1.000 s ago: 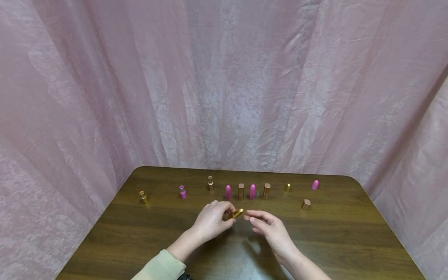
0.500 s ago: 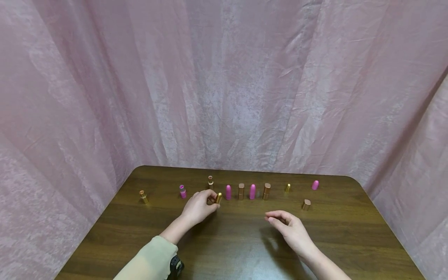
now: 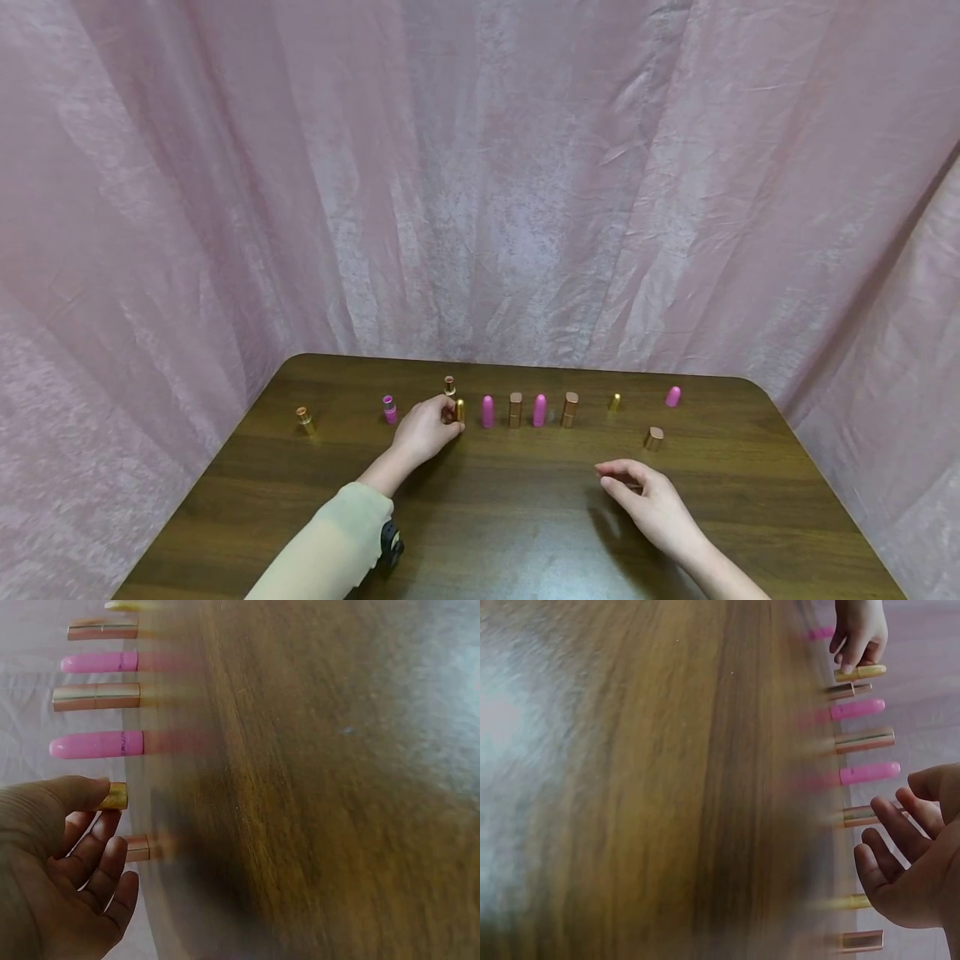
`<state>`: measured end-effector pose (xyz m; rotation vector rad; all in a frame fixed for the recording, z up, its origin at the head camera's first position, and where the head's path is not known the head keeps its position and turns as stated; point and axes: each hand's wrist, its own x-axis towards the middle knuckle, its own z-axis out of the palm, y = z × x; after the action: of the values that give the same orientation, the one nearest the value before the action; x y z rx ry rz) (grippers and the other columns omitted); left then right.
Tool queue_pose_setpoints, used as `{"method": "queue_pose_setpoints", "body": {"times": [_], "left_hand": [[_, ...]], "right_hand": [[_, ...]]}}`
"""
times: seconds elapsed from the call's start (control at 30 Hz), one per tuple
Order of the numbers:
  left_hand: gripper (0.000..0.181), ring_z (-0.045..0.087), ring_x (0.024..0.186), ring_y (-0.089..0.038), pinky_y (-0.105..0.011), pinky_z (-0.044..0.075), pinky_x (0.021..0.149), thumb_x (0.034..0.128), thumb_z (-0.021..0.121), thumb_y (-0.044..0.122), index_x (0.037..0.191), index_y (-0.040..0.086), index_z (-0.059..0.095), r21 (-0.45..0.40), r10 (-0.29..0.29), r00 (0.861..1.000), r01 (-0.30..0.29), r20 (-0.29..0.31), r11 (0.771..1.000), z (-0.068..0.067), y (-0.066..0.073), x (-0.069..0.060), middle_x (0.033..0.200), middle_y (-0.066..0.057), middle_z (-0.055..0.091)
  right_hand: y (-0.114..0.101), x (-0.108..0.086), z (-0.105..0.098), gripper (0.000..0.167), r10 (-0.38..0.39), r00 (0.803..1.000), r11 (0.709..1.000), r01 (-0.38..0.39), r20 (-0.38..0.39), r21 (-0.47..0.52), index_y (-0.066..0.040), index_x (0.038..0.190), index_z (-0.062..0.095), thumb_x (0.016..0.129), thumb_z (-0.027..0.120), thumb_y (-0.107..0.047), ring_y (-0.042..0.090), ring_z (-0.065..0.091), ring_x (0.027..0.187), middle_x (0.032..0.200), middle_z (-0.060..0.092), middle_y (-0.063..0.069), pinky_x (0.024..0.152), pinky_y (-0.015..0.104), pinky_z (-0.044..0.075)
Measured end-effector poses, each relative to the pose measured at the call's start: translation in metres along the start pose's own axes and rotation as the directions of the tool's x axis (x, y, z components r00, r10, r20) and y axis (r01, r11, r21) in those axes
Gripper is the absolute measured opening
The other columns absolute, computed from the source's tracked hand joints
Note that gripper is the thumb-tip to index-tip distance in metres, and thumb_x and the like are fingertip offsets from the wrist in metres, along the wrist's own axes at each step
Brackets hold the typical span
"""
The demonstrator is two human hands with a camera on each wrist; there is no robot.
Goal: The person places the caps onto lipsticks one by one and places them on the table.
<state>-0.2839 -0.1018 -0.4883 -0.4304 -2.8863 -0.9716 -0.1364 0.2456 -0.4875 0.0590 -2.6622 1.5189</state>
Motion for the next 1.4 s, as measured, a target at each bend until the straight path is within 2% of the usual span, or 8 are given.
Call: {"method": "queue_pose_setpoints", "body": {"times": [0.3,0.73,0.9,1.03,1.23,1.4], "left_hand": [[0.021,0.064,0.084,-0.018,-0.041,0.051,0.073,0.0856,0.081,0.020,0.101,0.013,0.070,0.024,-0.024,1.000,0.023,0.009,0.999,0.006,-0.002,0.007,0.091,0.003,0.068],[0.023,0.066,0.090,-0.021,-0.043,0.052,0.079,0.0874,0.080,0.019,0.107,0.011,0.070,0.028,-0.055,0.998,0.055,0.008,0.998,0.014,-0.010,0.011,0.095,0.001,0.069],[0.033,0.067,0.097,-0.022,-0.044,0.053,0.084,0.0867,0.081,0.024,0.114,0.009,0.070,-0.002,-0.063,0.998,0.063,0.029,0.998,0.012,-0.013,0.009,0.100,0.000,0.071],[0.039,0.067,0.103,-0.024,-0.045,0.052,0.089,0.0876,0.080,0.030,0.119,0.009,0.070,0.002,-0.062,0.997,0.062,0.046,0.998,0.005,-0.014,0.002,0.106,-0.002,0.071],[0.041,0.065,0.108,-0.029,-0.048,0.051,0.092,0.0912,0.076,0.032,0.123,0.008,0.069,0.072,0.011,1.000,-0.013,0.027,0.997,-0.007,-0.016,-0.016,0.114,-0.008,0.070],[0.046,0.063,0.115,-0.031,-0.050,0.050,0.096,0.0914,0.077,0.030,0.130,0.008,0.066,0.099,0.101,0.995,-0.099,-0.015,0.990,-0.017,-0.007,-0.033,0.124,-0.010,0.067]], "right_hand": [[0.001,-0.003,-0.004,0.023,0.027,1.000,1.000,-0.027,-0.006,-0.015,-0.011,0.118,0.073,0.098,0.070,-0.022,0.008,0.066,0.097,0.113,0.073,0.002,0.085,0.026,0.051],[0.003,-0.005,-0.004,0.023,0.028,1.000,1.000,-0.028,-0.008,0.004,-0.011,0.118,0.073,0.098,0.071,-0.021,0.008,0.065,0.101,0.113,0.073,0.001,0.087,0.026,0.051],[0.004,-0.007,-0.006,0.023,0.024,1.000,1.000,-0.024,-0.014,0.003,-0.011,0.118,0.073,0.098,0.071,-0.022,0.008,0.065,0.100,0.113,0.073,0.001,0.087,0.026,0.051],[0.007,-0.008,-0.010,0.022,0.007,0.999,1.000,-0.008,-0.038,-0.023,-0.011,0.117,0.074,0.098,0.071,-0.021,0.008,0.065,0.099,0.112,0.074,0.001,0.086,0.026,0.051],[0.012,-0.010,-0.022,0.023,-0.005,0.998,0.999,0.002,-0.067,-0.054,-0.010,0.118,0.074,0.098,0.070,-0.021,0.007,0.065,0.099,0.111,0.074,0.001,0.084,0.025,0.051],[0.018,-0.012,-0.035,0.025,-0.020,0.996,0.996,0.012,-0.092,-0.085,-0.010,0.120,0.073,0.100,0.069,-0.023,0.005,0.064,0.099,0.112,0.074,0.002,0.083,0.024,0.051]]}}
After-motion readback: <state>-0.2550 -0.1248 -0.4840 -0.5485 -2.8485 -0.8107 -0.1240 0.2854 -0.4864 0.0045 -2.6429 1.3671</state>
